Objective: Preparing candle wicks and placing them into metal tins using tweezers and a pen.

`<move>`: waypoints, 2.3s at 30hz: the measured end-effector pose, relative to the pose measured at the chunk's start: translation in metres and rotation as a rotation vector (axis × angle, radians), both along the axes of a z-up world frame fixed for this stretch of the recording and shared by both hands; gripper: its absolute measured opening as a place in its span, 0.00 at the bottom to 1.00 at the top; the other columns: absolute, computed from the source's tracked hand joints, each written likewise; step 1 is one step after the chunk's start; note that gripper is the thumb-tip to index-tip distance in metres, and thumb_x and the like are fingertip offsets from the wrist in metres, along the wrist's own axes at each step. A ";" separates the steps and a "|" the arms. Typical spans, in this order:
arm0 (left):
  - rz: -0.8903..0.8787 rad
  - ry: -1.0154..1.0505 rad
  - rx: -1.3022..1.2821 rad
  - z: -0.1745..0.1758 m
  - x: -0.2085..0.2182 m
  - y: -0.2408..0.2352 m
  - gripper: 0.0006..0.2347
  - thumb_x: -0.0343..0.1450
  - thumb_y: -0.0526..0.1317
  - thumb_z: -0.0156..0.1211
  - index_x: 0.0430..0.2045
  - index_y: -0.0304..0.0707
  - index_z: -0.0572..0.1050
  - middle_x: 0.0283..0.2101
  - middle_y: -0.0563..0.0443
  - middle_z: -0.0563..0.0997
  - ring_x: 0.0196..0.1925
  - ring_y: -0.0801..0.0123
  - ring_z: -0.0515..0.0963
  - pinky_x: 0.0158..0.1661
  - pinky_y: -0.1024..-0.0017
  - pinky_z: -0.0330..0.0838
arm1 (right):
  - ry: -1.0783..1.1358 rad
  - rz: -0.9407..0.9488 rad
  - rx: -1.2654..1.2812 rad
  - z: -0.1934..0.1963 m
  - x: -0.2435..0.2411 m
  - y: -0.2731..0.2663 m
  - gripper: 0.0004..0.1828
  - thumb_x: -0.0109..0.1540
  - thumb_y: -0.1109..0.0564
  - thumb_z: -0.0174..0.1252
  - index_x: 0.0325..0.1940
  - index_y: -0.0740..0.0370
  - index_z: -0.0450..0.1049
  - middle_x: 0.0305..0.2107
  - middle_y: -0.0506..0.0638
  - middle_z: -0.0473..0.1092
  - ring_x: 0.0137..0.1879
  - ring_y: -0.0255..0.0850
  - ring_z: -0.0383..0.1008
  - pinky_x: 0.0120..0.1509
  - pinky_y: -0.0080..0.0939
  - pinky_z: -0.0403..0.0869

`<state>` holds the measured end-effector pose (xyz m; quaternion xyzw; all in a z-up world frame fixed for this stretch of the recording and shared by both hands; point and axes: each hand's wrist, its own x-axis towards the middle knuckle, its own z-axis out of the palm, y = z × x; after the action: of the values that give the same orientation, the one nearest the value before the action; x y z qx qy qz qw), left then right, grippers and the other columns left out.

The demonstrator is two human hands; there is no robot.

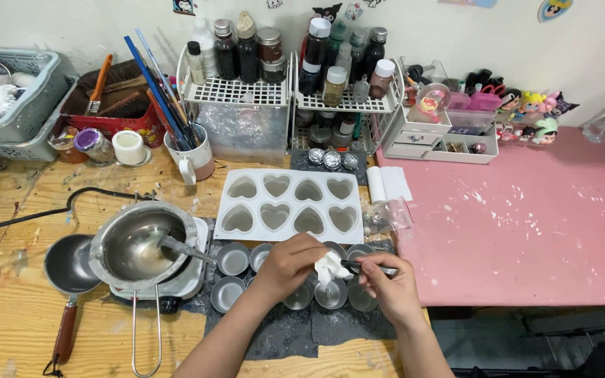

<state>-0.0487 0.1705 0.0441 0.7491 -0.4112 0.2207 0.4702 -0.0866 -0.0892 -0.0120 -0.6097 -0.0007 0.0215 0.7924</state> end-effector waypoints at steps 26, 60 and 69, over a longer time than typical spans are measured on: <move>0.301 0.056 -0.001 0.014 -0.004 0.035 0.15 0.60 0.24 0.61 0.39 0.35 0.76 0.40 0.45 0.80 0.39 0.53 0.82 0.37 0.66 0.77 | -0.234 -0.283 0.103 0.001 0.001 -0.050 0.05 0.66 0.64 0.59 0.41 0.72 0.77 0.27 0.54 0.73 0.24 0.34 0.68 0.23 0.31 0.65; -0.303 0.869 -0.649 -0.041 -0.033 -0.037 0.11 0.79 0.39 0.54 0.48 0.29 0.77 0.49 0.44 0.85 0.53 0.67 0.83 0.56 0.67 0.75 | -0.350 -0.159 -0.251 -0.038 -0.028 0.033 0.10 0.64 0.62 0.64 0.50 0.66 0.81 0.21 0.44 0.72 0.24 0.26 0.65 0.27 0.27 0.63; -0.210 0.904 -0.756 -0.041 -0.037 -0.048 0.11 0.79 0.41 0.52 0.46 0.30 0.76 0.44 0.45 0.85 0.49 0.68 0.83 0.54 0.67 0.75 | -0.315 -0.173 -0.216 -0.037 -0.034 0.040 0.10 0.65 0.60 0.62 0.48 0.68 0.81 0.19 0.44 0.71 0.22 0.26 0.65 0.24 0.27 0.61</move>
<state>-0.0855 0.1227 0.0027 0.5047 -0.1352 -0.0367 0.8518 -0.1202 -0.0491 -0.0491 -0.6847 -0.0698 -0.1422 0.7114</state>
